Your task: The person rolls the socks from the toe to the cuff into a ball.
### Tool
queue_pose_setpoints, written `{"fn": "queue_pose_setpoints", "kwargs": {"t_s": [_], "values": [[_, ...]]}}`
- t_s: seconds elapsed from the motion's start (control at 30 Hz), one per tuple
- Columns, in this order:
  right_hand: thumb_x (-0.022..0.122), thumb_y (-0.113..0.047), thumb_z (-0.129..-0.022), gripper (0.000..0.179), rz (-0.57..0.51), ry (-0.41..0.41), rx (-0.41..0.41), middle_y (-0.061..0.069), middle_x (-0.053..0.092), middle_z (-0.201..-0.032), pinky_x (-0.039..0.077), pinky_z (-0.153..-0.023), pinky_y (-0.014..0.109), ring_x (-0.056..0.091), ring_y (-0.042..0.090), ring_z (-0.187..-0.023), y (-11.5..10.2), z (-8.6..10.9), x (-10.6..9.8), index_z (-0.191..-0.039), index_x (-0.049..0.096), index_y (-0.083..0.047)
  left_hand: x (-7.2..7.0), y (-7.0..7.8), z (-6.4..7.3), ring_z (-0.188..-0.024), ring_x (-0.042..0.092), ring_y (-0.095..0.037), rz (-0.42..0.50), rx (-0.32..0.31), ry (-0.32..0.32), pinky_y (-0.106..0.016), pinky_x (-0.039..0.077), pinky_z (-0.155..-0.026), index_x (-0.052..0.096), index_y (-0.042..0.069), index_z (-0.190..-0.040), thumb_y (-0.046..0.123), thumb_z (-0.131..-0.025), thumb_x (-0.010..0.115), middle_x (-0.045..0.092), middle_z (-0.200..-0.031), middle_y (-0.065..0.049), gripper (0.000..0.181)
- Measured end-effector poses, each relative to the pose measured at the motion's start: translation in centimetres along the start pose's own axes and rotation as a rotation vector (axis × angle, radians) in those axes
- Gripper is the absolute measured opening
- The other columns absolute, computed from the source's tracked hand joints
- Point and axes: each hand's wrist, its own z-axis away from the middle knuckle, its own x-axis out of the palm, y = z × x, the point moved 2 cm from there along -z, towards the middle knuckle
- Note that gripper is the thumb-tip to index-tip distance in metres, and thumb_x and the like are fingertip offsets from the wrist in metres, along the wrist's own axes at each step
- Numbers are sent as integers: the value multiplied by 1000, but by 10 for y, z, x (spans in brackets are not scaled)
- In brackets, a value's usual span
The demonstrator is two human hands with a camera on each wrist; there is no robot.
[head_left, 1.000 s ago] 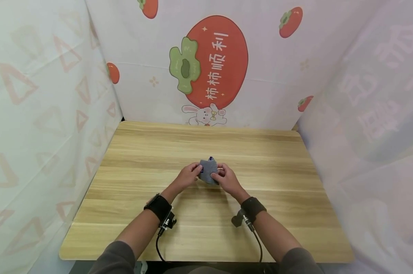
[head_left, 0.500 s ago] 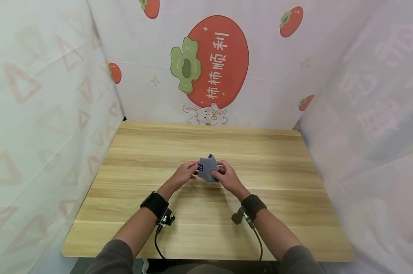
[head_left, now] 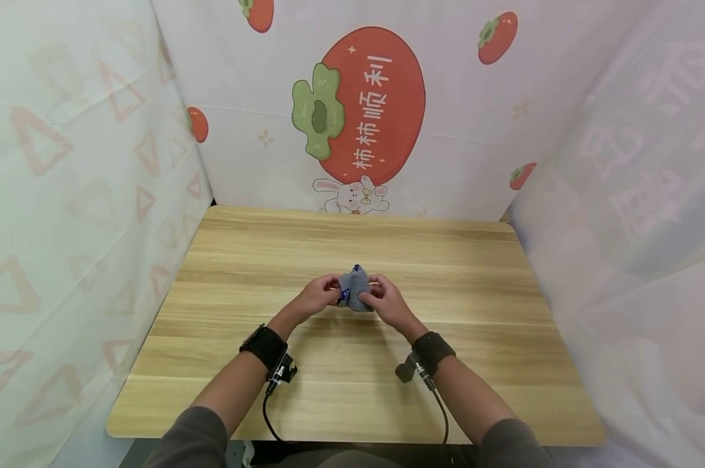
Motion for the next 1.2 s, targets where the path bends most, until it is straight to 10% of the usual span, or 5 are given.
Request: {"fn": "queue_pose_setpoints", "kwargs": {"t_s": [0.6, 0.97, 1.2], "values": [[64, -17, -91, 38, 117, -20, -45, 15, 57, -119, 54, -80, 30, 63, 22, -100, 25, -13, 3, -127, 54, -8, 6, 6, 0, -126, 50, -23, 33, -6, -54, -31, 46, -93, 49, 11, -138, 0, -88, 50, 55, -136, -12, 52], [67, -24, -89, 25, 276, 203, -129, 6, 66, -104, 49, -75, 30, 63, 18, -96, 17, -14, 5, -109, 58, -12, 7, 15, -3, -109, 58, -20, -106, -23, 173, -34, 49, -89, 57, 15, -128, 15, -89, 56, 62, -123, -8, 39], [69, -40, -85, 49, 421, 284, -230, 9, 59, -113, 51, -83, 43, 59, 23, -98, 4, -13, 19, -120, 54, -10, 11, 21, -3, -102, 61, -22, -202, -39, 325, -35, 51, -83, 60, 12, -122, 20, -87, 62, 66, -117, -10, 36]]}}
